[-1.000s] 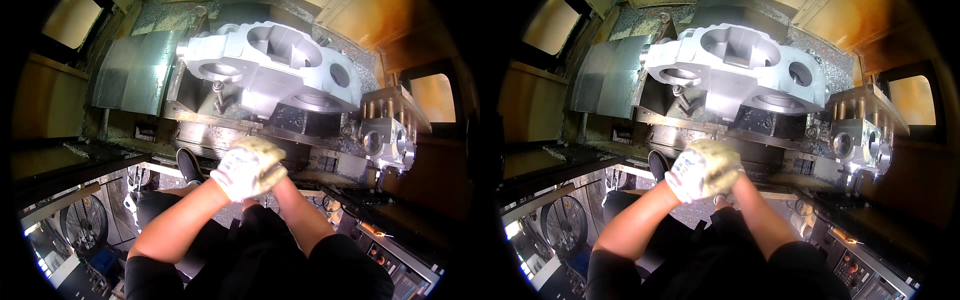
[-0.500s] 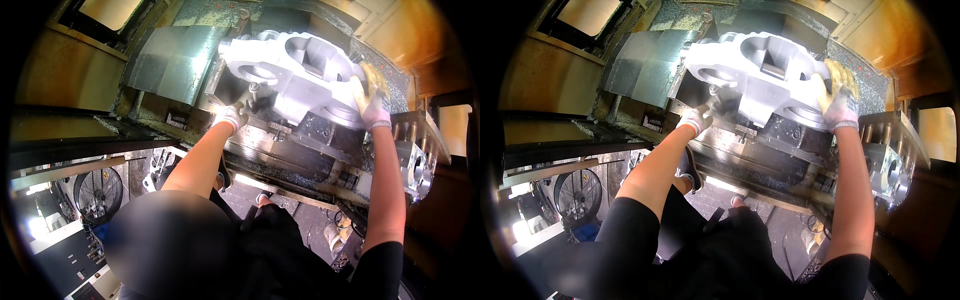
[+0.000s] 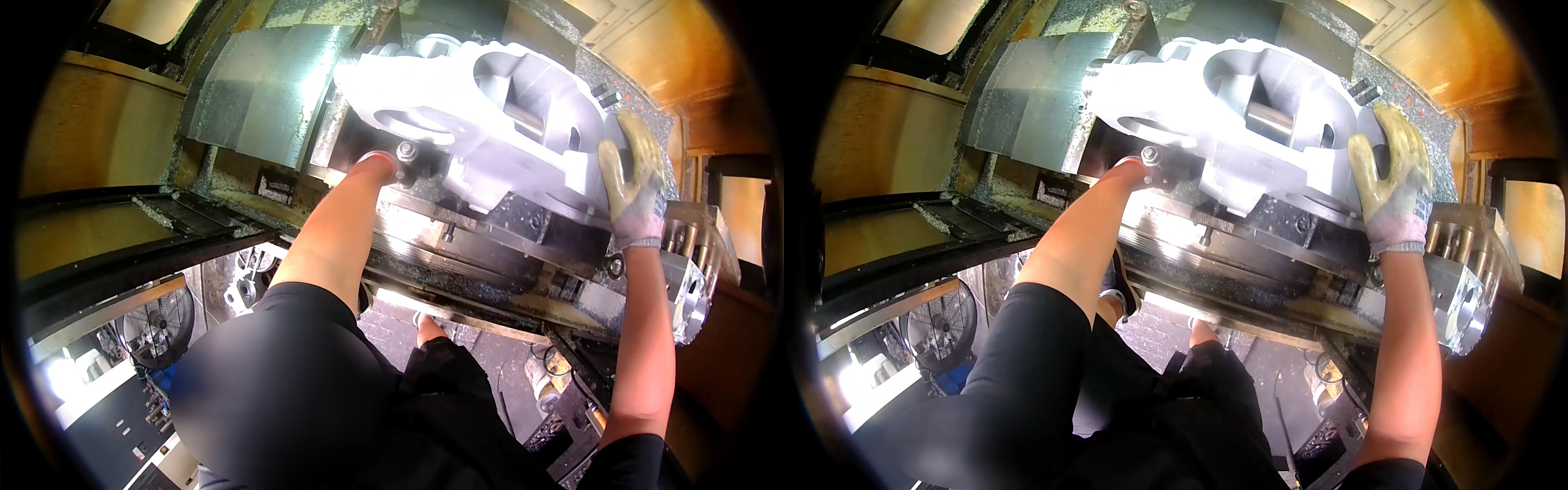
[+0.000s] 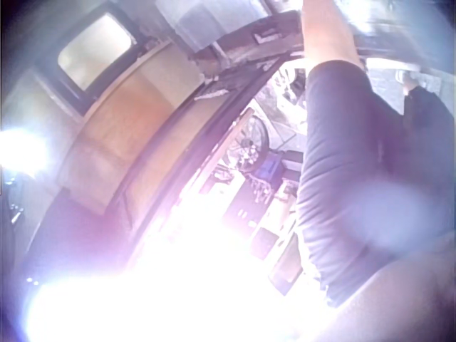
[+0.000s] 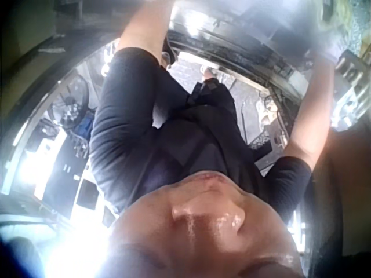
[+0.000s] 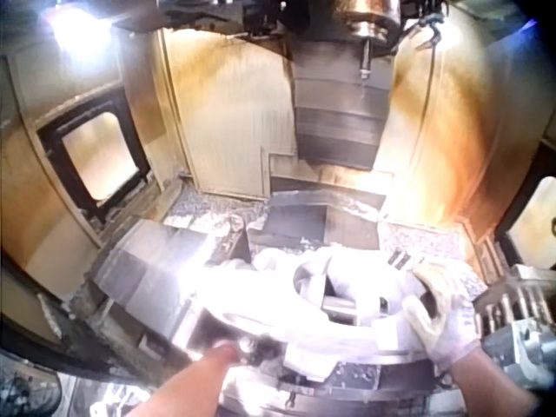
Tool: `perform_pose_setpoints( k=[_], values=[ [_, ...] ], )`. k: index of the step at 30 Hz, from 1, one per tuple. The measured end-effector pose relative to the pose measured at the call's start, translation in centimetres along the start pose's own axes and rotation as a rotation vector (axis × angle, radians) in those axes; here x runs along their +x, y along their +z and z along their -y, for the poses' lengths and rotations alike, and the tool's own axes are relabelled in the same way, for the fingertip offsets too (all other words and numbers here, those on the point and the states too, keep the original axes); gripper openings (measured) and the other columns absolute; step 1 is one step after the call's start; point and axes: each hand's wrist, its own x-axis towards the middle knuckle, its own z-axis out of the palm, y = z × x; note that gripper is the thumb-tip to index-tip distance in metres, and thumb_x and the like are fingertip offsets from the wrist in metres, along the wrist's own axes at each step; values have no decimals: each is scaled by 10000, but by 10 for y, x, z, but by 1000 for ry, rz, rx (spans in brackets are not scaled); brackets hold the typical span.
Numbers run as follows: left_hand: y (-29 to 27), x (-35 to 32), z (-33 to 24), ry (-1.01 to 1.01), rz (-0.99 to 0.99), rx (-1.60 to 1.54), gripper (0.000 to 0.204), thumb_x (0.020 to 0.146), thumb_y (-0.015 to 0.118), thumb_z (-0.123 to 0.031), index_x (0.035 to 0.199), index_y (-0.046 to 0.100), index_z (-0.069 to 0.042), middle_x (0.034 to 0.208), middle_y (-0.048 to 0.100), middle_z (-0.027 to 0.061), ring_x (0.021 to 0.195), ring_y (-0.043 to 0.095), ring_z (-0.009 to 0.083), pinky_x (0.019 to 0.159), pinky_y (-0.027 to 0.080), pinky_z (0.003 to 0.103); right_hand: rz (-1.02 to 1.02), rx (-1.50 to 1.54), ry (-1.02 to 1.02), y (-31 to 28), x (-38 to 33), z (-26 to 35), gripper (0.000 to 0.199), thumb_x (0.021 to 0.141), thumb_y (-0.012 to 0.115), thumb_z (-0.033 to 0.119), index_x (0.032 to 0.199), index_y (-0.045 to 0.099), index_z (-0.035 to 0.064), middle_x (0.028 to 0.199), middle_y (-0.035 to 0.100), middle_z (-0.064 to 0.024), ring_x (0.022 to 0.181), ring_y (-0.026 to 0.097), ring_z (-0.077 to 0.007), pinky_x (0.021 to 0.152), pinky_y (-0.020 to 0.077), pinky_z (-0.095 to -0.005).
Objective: The person places a metal casting into a CNC machine fixture, secures it by tightening bolts with a wrench, and then interacts with the machine's control panel.
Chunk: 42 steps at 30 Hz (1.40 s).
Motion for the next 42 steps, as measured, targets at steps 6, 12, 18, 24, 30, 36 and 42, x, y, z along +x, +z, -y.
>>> perform_pose_setpoints(
  k=[6,12,18,24,30,36,42],
  values=[
    [-12,-22,-3,61,-15,-305,440,951,695,-323,1349,703,-136,1372,699,168,1224,680,334,1030,538,417,-5,-51,9,-1,0,-3,499,967,742,343,1363,670,47,1400,658,-206,1360,574,-389,1170,425,-494],
    [29,-7,-3,-2,-35,-165,443,965,693,-350,1361,699,-152,1383,701,134,1244,677,313,1035,543,385,-32,-58,-2,0,0,-3,489,947,761,326,1351,677,64,1378,670,-208,1336,596,-390,1156,442,-499],
    [45,-13,-13,113,-383,-158,331,961,718,-288,1255,736,-138,1269,745,115,1171,706,287,948,575,371,-80,-71,0,3,-5,-8,480,921,801,323,1317,697,73,1357,688,-194,1298,635,-372,1130,486,-481],
    [29,-34,-22,144,-320,-1749,375,1028,671,-382,1201,726,-53,1095,726,66,1007,677,174,888,557,314,-107,-56,3,7,-6,-11,472,920,804,335,1312,707,90,1373,688,-175,1301,635,-361,1128,489,-476],
    [3,-68,-36,-3,-391,-1966,260,1074,584,-106,1326,628,-59,1193,681,52,956,639,133,781,546,248,-67,-69,144,5,-7,-6,508,947,754,428,1344,704,115,1413,677,-147,1338,616,-342,1160,461,-461],
    [-11,-92,-39,-6,-516,-1712,318,1050,692,-306,1272,647,-83,1153,677,51,954,611,187,793,541,345,-62,-109,197,3,-6,2,495,940,756,402,1346,708,122,1427,672,-130,1396,571,-330,1206,408,-458],
    [-19,-91,-38,106,-522,-2062,353,1074,663,-332,1292,666,-54,1199,683,83,1067,635,239,940,556,417,2,-159,238,-4,-6,6,554,968,689,482,1401,676,136,1517,615,-104,1433,542,-310,1238,368,-442]
  ],
)
